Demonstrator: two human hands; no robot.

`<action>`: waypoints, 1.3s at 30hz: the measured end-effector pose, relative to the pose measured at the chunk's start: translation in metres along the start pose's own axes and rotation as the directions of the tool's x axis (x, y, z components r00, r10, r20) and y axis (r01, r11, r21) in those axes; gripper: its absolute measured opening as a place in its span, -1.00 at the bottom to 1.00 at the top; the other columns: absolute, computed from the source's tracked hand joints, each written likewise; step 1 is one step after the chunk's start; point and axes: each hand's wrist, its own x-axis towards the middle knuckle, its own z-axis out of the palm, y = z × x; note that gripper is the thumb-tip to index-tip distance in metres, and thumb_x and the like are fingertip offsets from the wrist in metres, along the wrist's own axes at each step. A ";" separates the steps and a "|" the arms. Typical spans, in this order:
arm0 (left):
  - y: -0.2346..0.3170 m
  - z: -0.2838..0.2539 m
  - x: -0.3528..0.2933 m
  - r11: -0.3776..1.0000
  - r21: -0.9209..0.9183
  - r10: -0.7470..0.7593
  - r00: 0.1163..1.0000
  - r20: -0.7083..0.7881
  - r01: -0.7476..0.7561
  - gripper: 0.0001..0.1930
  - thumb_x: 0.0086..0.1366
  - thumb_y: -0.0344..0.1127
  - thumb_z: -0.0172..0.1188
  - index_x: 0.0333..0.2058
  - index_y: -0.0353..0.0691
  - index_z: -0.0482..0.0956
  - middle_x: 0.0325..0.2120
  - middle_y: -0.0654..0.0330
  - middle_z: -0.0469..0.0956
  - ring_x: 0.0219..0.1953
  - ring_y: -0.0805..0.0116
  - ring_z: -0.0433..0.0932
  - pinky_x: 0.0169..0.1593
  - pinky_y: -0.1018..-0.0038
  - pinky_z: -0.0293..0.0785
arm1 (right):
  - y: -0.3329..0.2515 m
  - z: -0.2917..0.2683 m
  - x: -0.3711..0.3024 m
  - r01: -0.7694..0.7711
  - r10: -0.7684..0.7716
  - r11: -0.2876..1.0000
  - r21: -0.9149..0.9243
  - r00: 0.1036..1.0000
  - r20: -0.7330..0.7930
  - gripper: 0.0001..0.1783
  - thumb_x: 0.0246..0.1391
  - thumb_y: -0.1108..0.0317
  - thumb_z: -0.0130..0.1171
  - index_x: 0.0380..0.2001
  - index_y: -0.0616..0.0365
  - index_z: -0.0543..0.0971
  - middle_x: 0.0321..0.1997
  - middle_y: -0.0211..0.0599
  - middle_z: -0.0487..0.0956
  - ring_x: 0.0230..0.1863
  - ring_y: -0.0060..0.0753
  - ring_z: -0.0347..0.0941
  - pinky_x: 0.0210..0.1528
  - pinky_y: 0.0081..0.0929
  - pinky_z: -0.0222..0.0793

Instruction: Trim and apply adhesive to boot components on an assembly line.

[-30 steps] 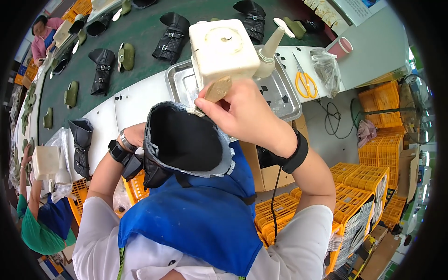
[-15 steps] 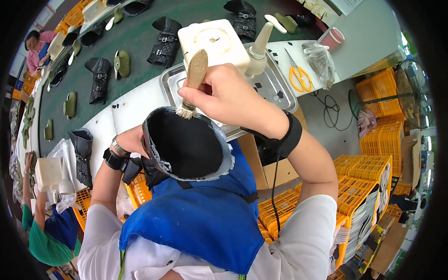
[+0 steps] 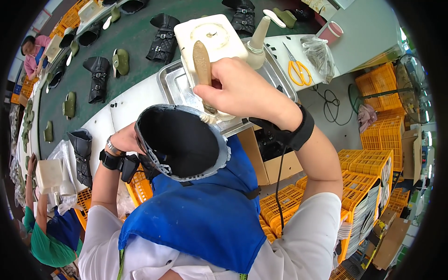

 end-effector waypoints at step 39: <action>-0.005 0.018 -0.096 0.963 0.222 0.185 0.221 -0.958 0.153 -0.47 -0.04 -0.43 0.26 -0.05 -0.35 0.31 -0.18 0.12 0.47 -0.15 0.39 0.44 -0.03 0.52 0.31 | 0.104 0.044 -0.008 -0.176 0.160 0.983 -0.052 0.960 -0.230 -0.78 -0.05 0.37 0.16 -0.40 0.35 0.53 -0.56 -0.32 0.53 -0.53 -0.63 0.40 -0.46 -0.62 0.31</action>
